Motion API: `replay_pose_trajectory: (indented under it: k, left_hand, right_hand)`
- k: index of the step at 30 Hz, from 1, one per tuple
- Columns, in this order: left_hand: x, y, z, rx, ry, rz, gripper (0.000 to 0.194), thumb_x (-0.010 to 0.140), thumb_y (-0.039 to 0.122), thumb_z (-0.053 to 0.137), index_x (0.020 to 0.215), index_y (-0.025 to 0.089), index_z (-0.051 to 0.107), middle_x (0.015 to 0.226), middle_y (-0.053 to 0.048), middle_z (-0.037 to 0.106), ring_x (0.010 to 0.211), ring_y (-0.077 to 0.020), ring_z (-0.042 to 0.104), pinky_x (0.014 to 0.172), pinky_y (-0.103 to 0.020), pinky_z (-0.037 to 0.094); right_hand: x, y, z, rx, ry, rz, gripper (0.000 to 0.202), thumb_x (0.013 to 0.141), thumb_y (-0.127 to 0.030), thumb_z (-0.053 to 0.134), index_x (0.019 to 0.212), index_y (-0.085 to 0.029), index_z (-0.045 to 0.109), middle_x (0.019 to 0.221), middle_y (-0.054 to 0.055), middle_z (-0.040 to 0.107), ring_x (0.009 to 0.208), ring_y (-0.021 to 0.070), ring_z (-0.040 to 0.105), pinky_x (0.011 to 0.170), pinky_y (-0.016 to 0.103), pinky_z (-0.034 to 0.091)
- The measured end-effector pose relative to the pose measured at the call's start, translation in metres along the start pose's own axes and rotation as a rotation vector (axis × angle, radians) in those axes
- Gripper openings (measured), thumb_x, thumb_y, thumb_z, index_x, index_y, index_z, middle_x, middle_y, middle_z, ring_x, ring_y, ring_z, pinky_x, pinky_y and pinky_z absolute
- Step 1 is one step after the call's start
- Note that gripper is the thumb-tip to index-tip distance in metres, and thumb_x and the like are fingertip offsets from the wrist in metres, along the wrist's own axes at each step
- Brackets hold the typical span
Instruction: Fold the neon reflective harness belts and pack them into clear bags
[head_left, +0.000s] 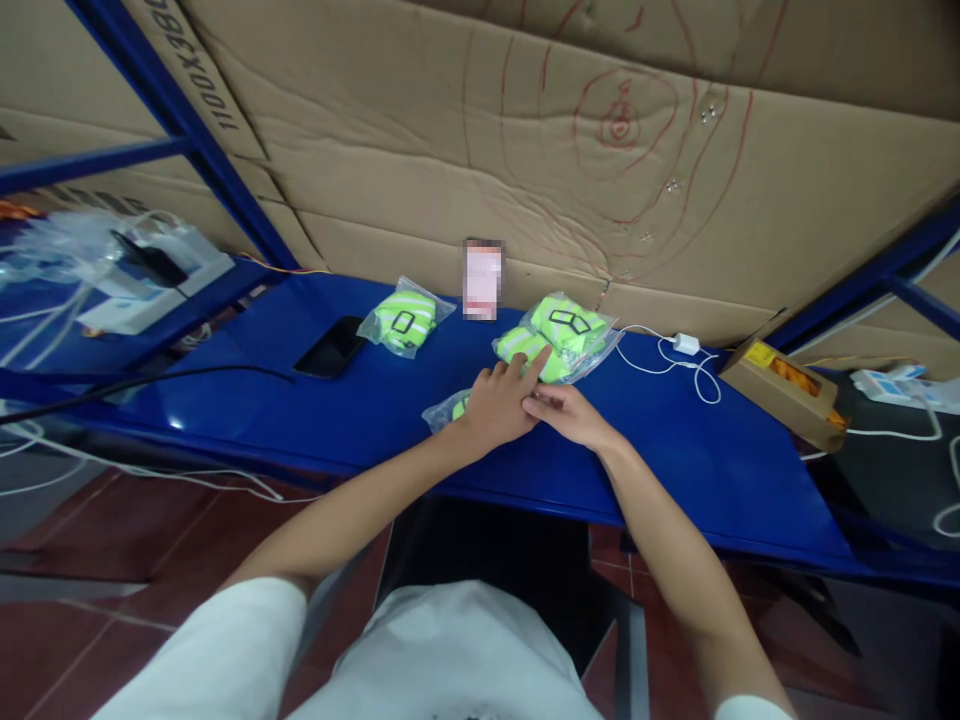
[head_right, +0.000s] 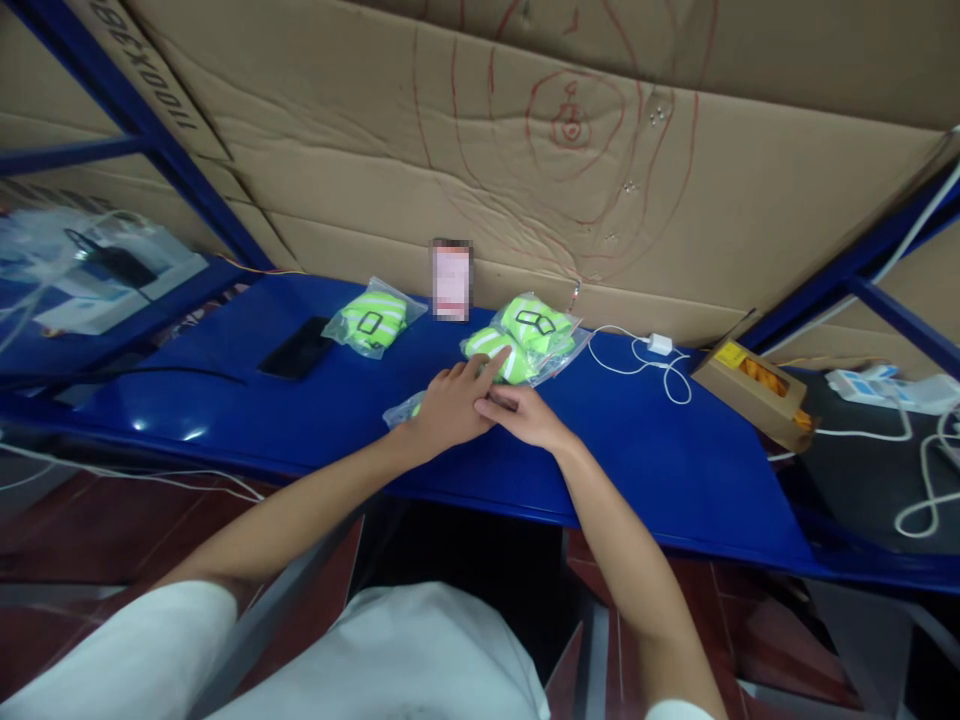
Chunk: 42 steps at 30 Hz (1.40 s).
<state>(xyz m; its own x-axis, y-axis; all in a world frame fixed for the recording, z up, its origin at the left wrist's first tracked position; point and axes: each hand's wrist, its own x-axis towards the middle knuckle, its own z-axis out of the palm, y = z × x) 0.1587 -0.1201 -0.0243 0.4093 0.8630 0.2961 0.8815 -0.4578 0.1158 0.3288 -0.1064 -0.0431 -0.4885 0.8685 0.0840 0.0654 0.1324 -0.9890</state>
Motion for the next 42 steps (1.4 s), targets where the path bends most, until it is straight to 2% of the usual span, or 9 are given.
replay_pose_trajectory:
  k: [4,9,12,15,17,22,26,32,42]
  left_hand:
    - [0.012,0.009,-0.019,-0.208,-0.114,0.004,0.098,0.085,0.039,0.069,0.165,0.030,0.013,0.152,-0.019,0.046,0.121,-0.0411,0.061,0.092,-0.052,0.051]
    - [0.024,-0.027,-0.047,-0.842,-0.220,0.010,0.115,0.078,0.057,0.078,0.165,0.032,0.007,0.158,-0.020,0.042,0.117,-0.0311,0.065,0.091,-0.044,0.055]
    - [0.025,-0.054,-0.043,-1.006,-0.314,-0.154,0.098,0.079,0.061,0.076,0.160,0.027,0.033,0.142,-0.017,0.061,0.120,-0.0319,0.064,0.097,-0.043,0.053]
    - [0.025,-0.071,-0.027,-1.296,-0.626,-0.192,0.074,0.074,0.066,0.079,0.129,0.017,0.069,0.127,-0.015,0.072,0.122,-0.0328,0.064,0.104,-0.039,0.049]
    - [0.027,-0.077,-0.017,-1.443,-0.713,-0.185,0.067,0.073,0.069,0.079,0.112,0.015,0.077,0.121,-0.013,0.075,0.116,-0.0310,0.068,0.101,-0.036,0.051]
    - [0.038,-0.085,-0.002,-1.491,-0.663,-0.229,0.057,0.075,0.061,0.082,0.108,0.015,0.079,0.113,-0.013,0.078,0.102,-0.0267,0.073,0.093,-0.035,0.054]
    - [0.042,-0.084,0.012,-1.619,-0.613,-0.307,0.060,0.074,0.055,0.085,0.117,0.014,0.076,0.112,-0.014,0.079,0.102,-0.0269,0.074,0.094,-0.036,0.054]
    - [0.034,-0.076,0.021,-1.735,-0.434,-0.556,0.061,0.078,0.064,0.077,0.115,0.015,0.077,0.102,-0.012,0.080,0.090,-0.0259,0.076,0.085,-0.033,0.058]
    - [0.031,-0.077,0.015,-1.665,-0.232,-0.533,0.050,0.084,0.061,0.074,0.108,0.017,0.078,0.092,-0.008,0.081,0.086,-0.0226,0.075,0.084,-0.030,0.057]
  right_hand:
    - [-0.001,0.004,-0.005,0.084,0.025,0.035,0.042,0.079,-0.062,0.077,0.091,-0.023,0.081,0.090,0.003,0.079,0.090,0.0242,0.073,0.086,0.040,0.058]
    - [0.000,-0.001,-0.002,0.228,0.072,0.012,0.046,0.077,-0.060,0.081,0.112,-0.029,0.080,0.121,0.004,0.076,0.117,0.0270,0.070,0.104,0.043,0.054]
    - [0.000,-0.004,0.004,0.337,0.088,-0.018,0.047,0.081,-0.058,0.079,0.116,-0.029,0.078,0.127,0.005,0.074,0.120,0.0256,0.069,0.109,0.042,0.052]
    - [0.000,-0.008,0.005,0.152,0.077,-0.060,0.048,0.084,-0.062,0.074,0.111,-0.023,0.079,0.113,0.007,0.079,0.103,0.0244,0.075,0.096,0.038,0.058]
    - [0.000,-0.013,0.000,-0.035,0.080,-0.098,0.044,0.088,-0.060,0.070,0.103,-0.021,0.081,0.095,0.006,0.081,0.087,0.0219,0.075,0.083,0.034,0.058]
    - [0.001,-0.017,-0.015,-0.311,-0.013,-0.171,0.035,0.092,-0.051,0.069,0.080,-0.020,0.080,0.074,0.002,0.076,0.069,0.0180,0.070,0.068,0.029,0.053]
    - [0.004,-0.001,-0.017,-0.227,0.218,-0.137,0.036,0.095,-0.051,0.063,0.085,-0.020,0.079,0.069,0.002,0.072,0.061,0.0168,0.065,0.061,0.029,0.051]
    - [-0.002,0.007,-0.017,-0.313,0.382,-0.236,0.017,0.091,-0.039,0.073,0.088,-0.022,0.073,0.104,0.007,0.067,0.096,0.0198,0.065,0.085,0.033,0.051]
    - [-0.008,0.009,-0.014,-0.304,0.294,-0.032,0.033,0.101,-0.043,0.057,0.078,-0.021,0.063,0.073,0.001,0.069,0.069,0.0142,0.063,0.070,0.029,0.047]
